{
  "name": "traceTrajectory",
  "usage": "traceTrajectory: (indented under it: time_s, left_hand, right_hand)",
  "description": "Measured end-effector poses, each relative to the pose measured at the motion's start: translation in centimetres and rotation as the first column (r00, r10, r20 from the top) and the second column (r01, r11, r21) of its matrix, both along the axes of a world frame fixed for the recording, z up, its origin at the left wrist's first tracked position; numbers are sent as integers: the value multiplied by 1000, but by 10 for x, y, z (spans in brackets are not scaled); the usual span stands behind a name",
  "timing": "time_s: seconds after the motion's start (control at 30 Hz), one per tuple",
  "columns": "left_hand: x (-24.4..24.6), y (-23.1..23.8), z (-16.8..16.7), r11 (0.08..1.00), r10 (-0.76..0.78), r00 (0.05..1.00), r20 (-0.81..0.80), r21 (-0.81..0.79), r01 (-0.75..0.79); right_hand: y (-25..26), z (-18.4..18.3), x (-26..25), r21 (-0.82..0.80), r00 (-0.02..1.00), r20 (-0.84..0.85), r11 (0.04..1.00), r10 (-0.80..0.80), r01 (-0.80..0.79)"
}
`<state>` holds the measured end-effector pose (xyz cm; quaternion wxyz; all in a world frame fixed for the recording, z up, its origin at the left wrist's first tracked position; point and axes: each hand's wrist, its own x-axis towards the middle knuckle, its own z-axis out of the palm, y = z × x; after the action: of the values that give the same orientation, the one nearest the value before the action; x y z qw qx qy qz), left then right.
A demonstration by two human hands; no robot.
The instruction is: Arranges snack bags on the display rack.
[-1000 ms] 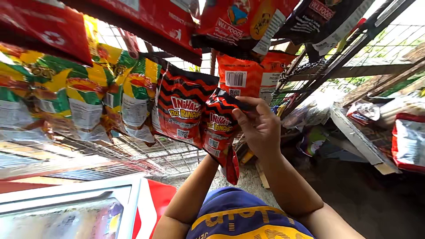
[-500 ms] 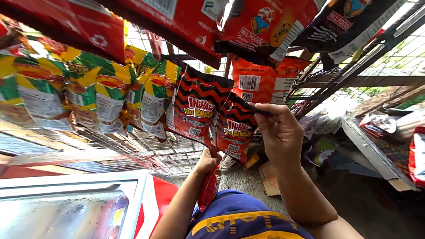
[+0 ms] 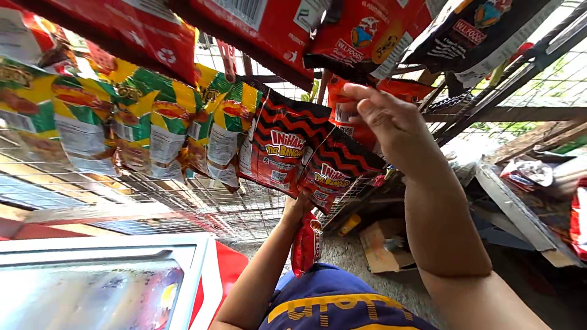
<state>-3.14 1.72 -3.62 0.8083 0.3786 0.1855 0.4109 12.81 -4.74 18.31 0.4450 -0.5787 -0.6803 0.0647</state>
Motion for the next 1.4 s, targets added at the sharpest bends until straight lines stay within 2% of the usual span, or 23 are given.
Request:
traceTrajectory:
  time_s: [0.07,0.2,0.27,0.43,0.6,0.73,0.83,1.0,1.07,1.2,1.27,1.33,1.4]
  left_hand:
    - [2,0,1,1000,14,1000,11,-9,-14]
    - [1,-2,9,999,47,998,-36,-26,-48]
    - [2,-1,6,998,53,998,-36,-23,-54]
    - [7,0,4,997,71,997,-12,-26,-71]
    - [11,8,6,993,119,993,-5,-7,-119]
    - [9,12,18,984,167,983,-73,73,-161]
    - [5,12,31,978,197,977,-85,85,-190]
    - [6,10,34,964,249,964,-92,125,-237]
    - [6,17,32,973,193,981,-22,133,-189]
    - [10,30,47,980,30,980,196,186,-68]
    - [10,31,45,955,-17,962,272,290,-65]
    - [12,30,43,919,36,959,282,368,-142]
    - [16,26,41,897,137,944,302,367,-247]
  right_hand:
    - [0,7,-19,-91,986,150,993,-66,81]
    - [4,9,-46,-47,899,417,984,-138,172]
    - [13,15,-51,-24,857,482,975,-181,220]
    - [34,25,-62,-34,848,462,950,-260,310]
    - [43,17,-72,83,875,339,938,-345,337]
    - [46,14,-73,152,901,185,918,-391,367]
    - [46,13,-73,208,897,163,903,-410,375]
    - [51,7,-68,400,870,191,845,-455,355]
    - [54,4,-66,467,866,176,814,-468,345]
    - [53,4,-64,482,853,199,806,-483,344]
    - [51,3,-63,504,838,217,793,-501,344]
    - [51,2,-62,525,825,231,780,-515,340]
    - [48,5,-63,498,810,252,789,-529,360]
